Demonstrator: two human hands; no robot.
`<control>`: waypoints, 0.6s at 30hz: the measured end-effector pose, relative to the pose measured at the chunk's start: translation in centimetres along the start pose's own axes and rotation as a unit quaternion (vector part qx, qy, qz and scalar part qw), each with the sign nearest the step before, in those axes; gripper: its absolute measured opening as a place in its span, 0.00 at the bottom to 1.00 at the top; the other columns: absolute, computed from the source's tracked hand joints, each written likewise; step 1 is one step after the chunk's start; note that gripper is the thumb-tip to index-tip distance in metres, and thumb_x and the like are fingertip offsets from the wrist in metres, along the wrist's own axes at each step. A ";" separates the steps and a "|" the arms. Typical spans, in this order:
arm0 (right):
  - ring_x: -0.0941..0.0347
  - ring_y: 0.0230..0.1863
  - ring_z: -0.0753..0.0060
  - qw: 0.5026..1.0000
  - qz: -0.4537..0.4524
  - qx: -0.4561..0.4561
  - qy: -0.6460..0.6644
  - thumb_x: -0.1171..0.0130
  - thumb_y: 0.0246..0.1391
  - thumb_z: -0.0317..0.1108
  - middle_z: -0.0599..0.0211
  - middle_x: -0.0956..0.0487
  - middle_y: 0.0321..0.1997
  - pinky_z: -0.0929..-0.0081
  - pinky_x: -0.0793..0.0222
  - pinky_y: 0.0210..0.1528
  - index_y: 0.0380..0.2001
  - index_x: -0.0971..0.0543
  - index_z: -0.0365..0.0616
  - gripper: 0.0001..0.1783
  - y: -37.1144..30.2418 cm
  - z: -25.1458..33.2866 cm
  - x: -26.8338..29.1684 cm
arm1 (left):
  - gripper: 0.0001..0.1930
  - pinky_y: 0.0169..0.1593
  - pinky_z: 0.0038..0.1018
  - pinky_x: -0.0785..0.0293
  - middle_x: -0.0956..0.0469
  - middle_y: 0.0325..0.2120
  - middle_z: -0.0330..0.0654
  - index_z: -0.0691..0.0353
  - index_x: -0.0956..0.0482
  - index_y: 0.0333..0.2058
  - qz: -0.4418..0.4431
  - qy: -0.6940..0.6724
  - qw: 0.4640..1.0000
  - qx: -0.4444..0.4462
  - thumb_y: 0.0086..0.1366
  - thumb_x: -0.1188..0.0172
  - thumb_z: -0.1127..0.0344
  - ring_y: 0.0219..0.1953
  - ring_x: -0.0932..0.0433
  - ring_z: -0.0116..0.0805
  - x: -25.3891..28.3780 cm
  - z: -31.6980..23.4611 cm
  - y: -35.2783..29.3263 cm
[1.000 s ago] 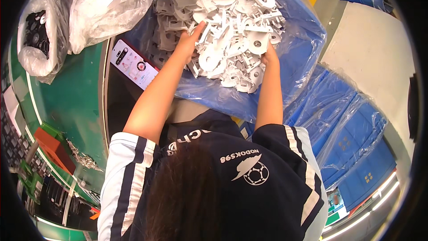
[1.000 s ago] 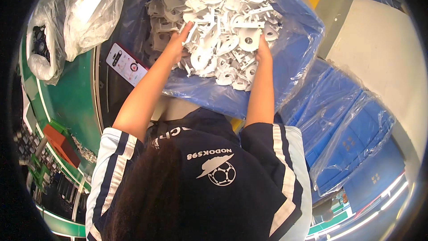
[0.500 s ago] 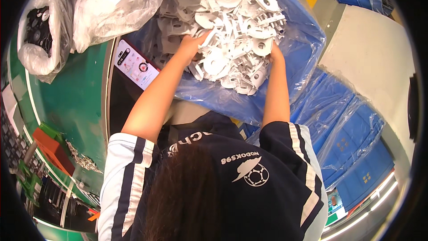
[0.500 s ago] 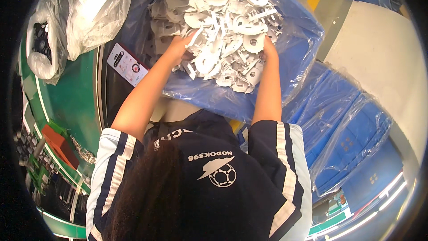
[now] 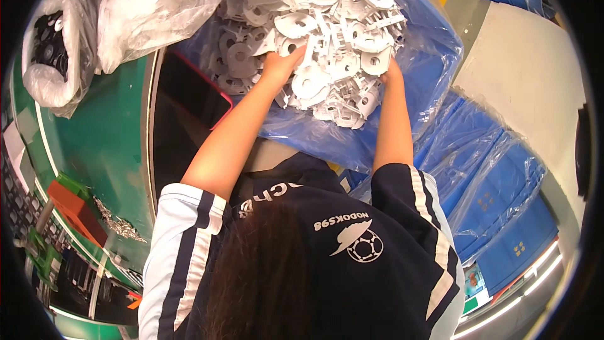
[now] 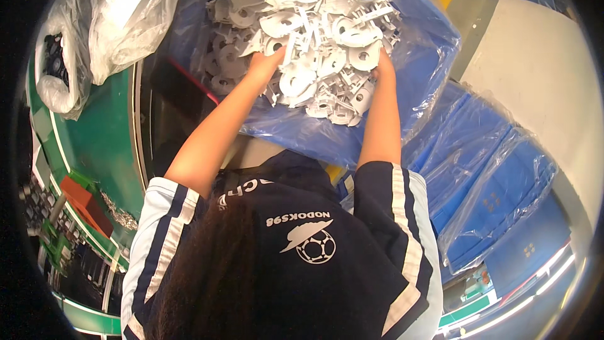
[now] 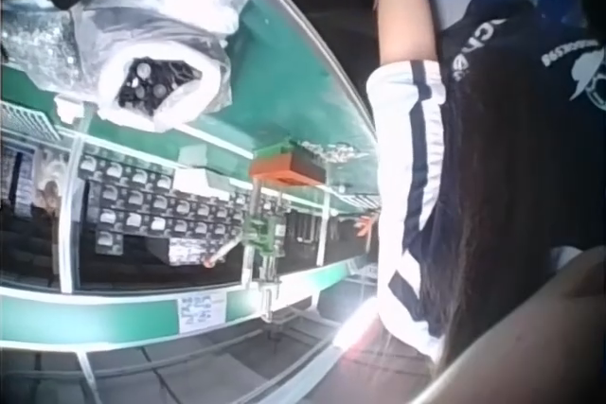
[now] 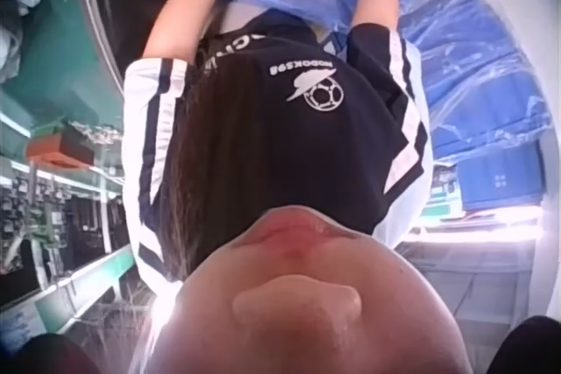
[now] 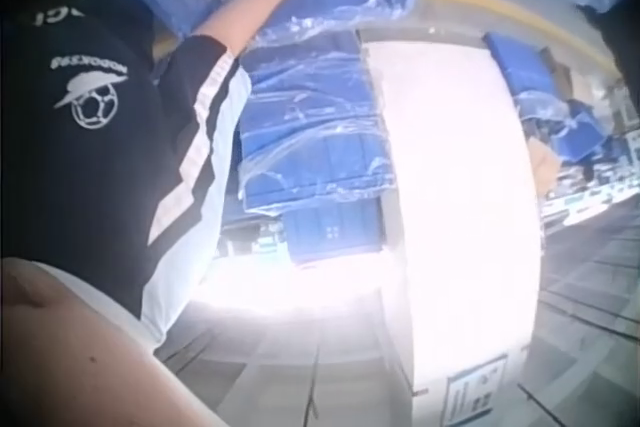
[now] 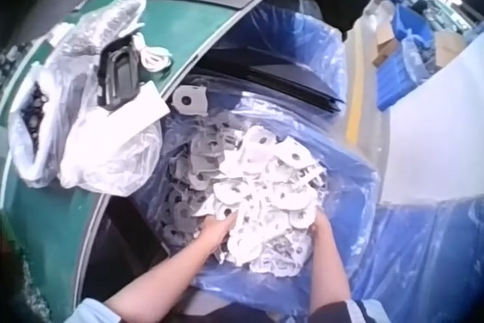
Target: Assembling small metal components into white plastic parts using a manual press machine on a factory production line.
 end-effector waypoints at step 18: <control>0.23 0.37 0.70 0.998 0.011 -0.054 -0.028 0.49 0.56 0.42 0.62 0.22 0.40 0.71 0.24 0.39 0.45 0.26 0.41 0.18 -3.5 1.6 -3.9 | 0.46 0.56 0.34 0.39 0.44 0.56 0.60 0.59 0.51 0.62 -0.024 -0.177 0.982 -0.062 0.49 0.38 0.46 0.56 0.39 0.49 -0.5 0.8 1.8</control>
Point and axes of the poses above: each hand's wrist, its own y-axis towards the middle knuckle, its own x-axis out of the back of the hand, z = x × y, the point moved 4 cm from there along y, towards the middle knuckle
